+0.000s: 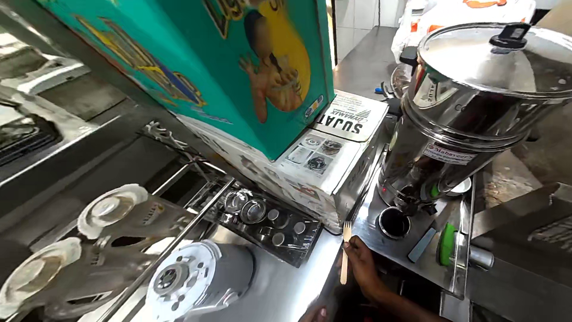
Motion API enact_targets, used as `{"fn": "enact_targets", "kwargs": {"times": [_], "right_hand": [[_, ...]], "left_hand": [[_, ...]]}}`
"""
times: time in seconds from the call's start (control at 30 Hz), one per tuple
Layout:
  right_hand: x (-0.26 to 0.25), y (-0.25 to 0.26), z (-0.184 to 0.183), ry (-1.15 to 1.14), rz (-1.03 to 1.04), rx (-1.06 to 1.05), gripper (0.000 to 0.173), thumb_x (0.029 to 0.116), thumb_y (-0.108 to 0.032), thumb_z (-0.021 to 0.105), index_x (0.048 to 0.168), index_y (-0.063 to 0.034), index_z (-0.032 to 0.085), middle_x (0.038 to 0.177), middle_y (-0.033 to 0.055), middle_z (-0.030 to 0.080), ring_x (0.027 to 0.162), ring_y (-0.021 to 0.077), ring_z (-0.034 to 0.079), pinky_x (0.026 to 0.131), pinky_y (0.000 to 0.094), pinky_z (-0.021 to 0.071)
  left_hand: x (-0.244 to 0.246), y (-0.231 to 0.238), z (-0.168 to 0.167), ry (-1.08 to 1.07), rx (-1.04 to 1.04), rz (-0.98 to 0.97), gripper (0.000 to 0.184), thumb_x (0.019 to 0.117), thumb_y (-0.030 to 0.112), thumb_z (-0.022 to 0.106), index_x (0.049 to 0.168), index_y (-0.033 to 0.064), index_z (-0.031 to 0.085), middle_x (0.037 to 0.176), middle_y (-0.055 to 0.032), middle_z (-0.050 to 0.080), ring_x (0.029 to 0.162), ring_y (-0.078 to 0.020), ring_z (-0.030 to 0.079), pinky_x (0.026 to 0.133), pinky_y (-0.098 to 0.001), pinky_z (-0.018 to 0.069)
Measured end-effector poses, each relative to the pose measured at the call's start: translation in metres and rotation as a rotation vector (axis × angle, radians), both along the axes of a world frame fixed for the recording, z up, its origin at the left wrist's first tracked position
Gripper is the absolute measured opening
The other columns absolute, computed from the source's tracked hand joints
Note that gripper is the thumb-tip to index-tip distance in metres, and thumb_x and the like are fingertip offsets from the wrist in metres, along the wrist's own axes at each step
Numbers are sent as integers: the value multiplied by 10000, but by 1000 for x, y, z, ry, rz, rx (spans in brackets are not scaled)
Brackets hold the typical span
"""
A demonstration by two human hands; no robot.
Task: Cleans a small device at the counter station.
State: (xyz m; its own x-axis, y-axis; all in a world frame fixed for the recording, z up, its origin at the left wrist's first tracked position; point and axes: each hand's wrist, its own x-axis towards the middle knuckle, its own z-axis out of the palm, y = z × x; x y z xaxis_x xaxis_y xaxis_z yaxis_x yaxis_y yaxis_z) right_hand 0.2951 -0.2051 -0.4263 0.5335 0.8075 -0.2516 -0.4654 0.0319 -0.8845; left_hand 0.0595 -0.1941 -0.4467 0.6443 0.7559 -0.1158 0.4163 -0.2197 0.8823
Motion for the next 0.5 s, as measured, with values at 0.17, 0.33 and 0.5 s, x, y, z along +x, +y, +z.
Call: {"fn": "enact_targets", "kwargs": {"times": [0.17,0.33,0.5], "right_hand": [[-26,-11,-1,-157,167,25,208,1069,-212,505,1071,-10,552,727,65,633,536,166,611,478,319,542],[-47,-19,4,-354,484,147,235,1072,-229,524,1117,-16,614,785,56,672,602,146,644,554,335,577],[-49,-19,7,-342,487,179,263,1082,-185,504,1229,5,609,892,84,723,661,175,697,572,359,618]], "left_hand": [[24,26,43,-216,18,128,243,1033,107,555,1201,30,712,1069,-50,761,962,-171,733,901,-370,616],[40,41,68,-317,40,251,275,1026,187,592,1233,49,709,1095,-47,753,981,-180,724,911,-357,613],[30,36,62,-289,43,222,256,1021,198,609,1224,89,720,1093,-15,751,973,-144,720,898,-355,616]]}}
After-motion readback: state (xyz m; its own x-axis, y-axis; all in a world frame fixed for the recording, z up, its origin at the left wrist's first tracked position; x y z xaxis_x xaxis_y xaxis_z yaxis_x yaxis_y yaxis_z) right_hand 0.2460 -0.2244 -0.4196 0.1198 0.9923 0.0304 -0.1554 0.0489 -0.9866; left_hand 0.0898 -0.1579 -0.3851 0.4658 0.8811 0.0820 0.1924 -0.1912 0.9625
